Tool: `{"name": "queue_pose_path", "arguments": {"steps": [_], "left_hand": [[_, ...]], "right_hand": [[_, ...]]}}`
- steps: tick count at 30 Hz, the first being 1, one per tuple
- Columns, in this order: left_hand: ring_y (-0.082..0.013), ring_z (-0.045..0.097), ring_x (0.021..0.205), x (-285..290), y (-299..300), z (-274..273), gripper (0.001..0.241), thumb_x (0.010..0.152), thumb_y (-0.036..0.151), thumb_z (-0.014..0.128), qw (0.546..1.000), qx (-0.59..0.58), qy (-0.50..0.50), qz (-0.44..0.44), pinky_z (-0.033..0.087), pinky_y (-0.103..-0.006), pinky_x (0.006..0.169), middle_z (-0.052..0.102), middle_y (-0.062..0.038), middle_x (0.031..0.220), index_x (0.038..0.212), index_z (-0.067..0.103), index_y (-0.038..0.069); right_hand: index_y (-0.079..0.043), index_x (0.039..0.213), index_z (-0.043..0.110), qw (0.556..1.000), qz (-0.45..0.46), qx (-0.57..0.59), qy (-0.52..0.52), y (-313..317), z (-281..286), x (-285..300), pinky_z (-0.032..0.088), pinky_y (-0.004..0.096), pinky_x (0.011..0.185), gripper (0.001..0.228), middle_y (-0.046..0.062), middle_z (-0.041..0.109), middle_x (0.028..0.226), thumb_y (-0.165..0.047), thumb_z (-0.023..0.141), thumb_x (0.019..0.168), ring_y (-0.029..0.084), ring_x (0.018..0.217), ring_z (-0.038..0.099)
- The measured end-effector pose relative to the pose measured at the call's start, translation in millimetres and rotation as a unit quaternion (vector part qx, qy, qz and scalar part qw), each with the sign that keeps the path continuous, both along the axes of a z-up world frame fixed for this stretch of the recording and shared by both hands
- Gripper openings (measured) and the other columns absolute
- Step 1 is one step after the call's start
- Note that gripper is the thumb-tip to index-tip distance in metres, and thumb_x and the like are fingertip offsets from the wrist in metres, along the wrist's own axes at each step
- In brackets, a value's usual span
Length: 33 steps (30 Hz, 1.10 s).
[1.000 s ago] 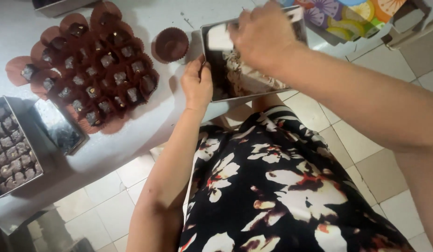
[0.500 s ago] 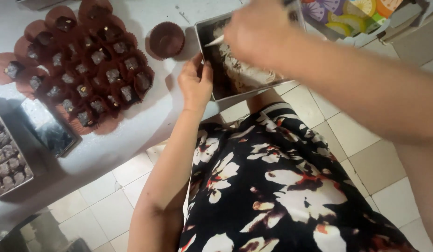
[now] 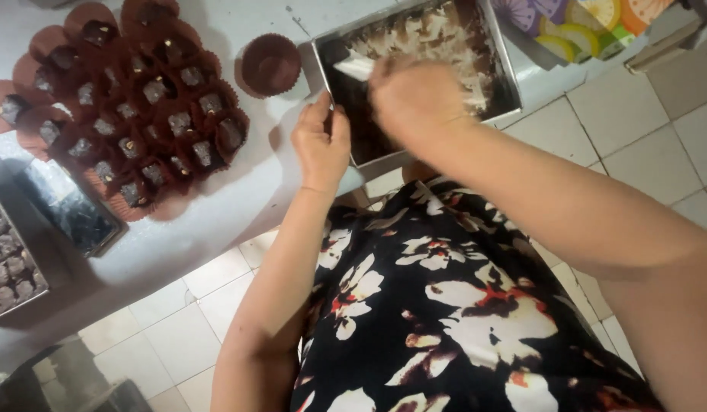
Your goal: The person is transferring individual brownie squares from a metal baking pan into paper liners using a spatula and their hands.
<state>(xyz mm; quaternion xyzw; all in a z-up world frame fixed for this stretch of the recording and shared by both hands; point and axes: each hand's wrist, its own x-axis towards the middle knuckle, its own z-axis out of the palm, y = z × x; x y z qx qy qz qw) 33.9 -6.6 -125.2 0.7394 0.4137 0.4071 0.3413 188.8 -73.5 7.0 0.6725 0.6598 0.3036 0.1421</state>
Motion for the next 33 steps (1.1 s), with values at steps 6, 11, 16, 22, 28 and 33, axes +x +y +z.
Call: {"name": "queue_pose_path", "arguments": {"steps": [6, 11, 16, 22, 28, 33], "left_hand": [[-0.0204, 0.068, 0.089, 0, -8, 4, 0.039, 0.098, 0.027, 0.062, 0.998, -0.048, 0.022, 0.017, 0.054, -0.0341, 0.087, 0.070, -0.005, 0.094, 0.133, 0.071, 0.012], [-0.0240, 0.058, 0.087, -1, -8, 52, 0.045, 0.096, 0.019, 0.063, 0.992, -0.067, 0.109, -0.014, 0.054, -0.0409, 0.078, 0.058, -0.009, 0.091, 0.137, 0.061, 0.000], [-0.0386, 0.059, 0.106, 8, 14, 84, 0.061, 0.094, 0.023, 0.063, 0.973, 0.047, 0.224, -0.033, 0.059, -0.0504, 0.073, 0.046, -0.020, 0.137, 0.152, 0.045, 0.014], [-0.0348, 0.056, 0.120, -1, 57, 77, 0.043, 0.102, 0.020, 0.059, 0.939, 0.169, 0.296, 0.046, 0.057, -0.0445, 0.097, 0.055, -0.020, 0.139, 0.144, 0.059, 0.013], [-0.0361, 0.058, 0.109, -33, 126, 62, 0.040, 0.088, 0.012, 0.082, 0.908, 0.102, 0.395, 0.099, 0.058, -0.0478, 0.079, 0.071, -0.013, 0.111, 0.125, 0.068, 0.010], [-0.0337, 0.067, 0.100, -32, 121, 72, 0.033, 0.085, 0.003, 0.083, 0.936, 0.063, 0.334, 0.094, 0.059, -0.0479, 0.081, 0.077, -0.014, 0.094, 0.116, 0.073, 0.006]], "right_hand": [[-0.025, 0.161, 0.043, 0.867, -0.214, -0.210, 0.398, -10, 27, 18, 0.062, 0.052, 0.062, 0.049, 0.027, 0.066, 0.125, -0.038, 0.038, 0.114, 0.046, 0.086, 0.070], [-0.029, 0.153, 0.058, 0.842, -0.187, -0.137, 0.487, -15, -8, 38, 0.052, 0.057, 0.085, 0.046, 0.020, 0.066, 0.121, -0.035, 0.039, 0.112, 0.044, 0.099, 0.066], [-0.028, 0.148, 0.067, 0.869, -0.135, -0.053, 0.473, -25, -26, 41, 0.052, 0.051, 0.073, 0.040, 0.010, 0.064, 0.097, -0.034, 0.053, 0.111, 0.033, 0.080, 0.063], [-0.028, 0.151, 0.060, 0.839, -0.184, -0.074, 0.506, -38, -5, 45, 0.049, 0.049, 0.090, 0.042, 0.015, 0.063, 0.124, -0.035, 0.053, 0.111, 0.032, 0.108, 0.059], [-0.018, 0.144, 0.075, 0.860, -0.077, 0.044, 0.503, -62, -11, 55, 0.054, 0.049, 0.070, 0.035, 0.011, 0.069, 0.100, -0.027, 0.065, 0.112, 0.028, 0.077, 0.063], [-0.017, 0.139, 0.081, 0.865, -0.030, 0.101, 0.490, -75, -19, 59, 0.054, 0.046, 0.063, 0.031, 0.007, 0.065, 0.094, -0.021, 0.072, 0.110, 0.029, 0.073, 0.063]]}}
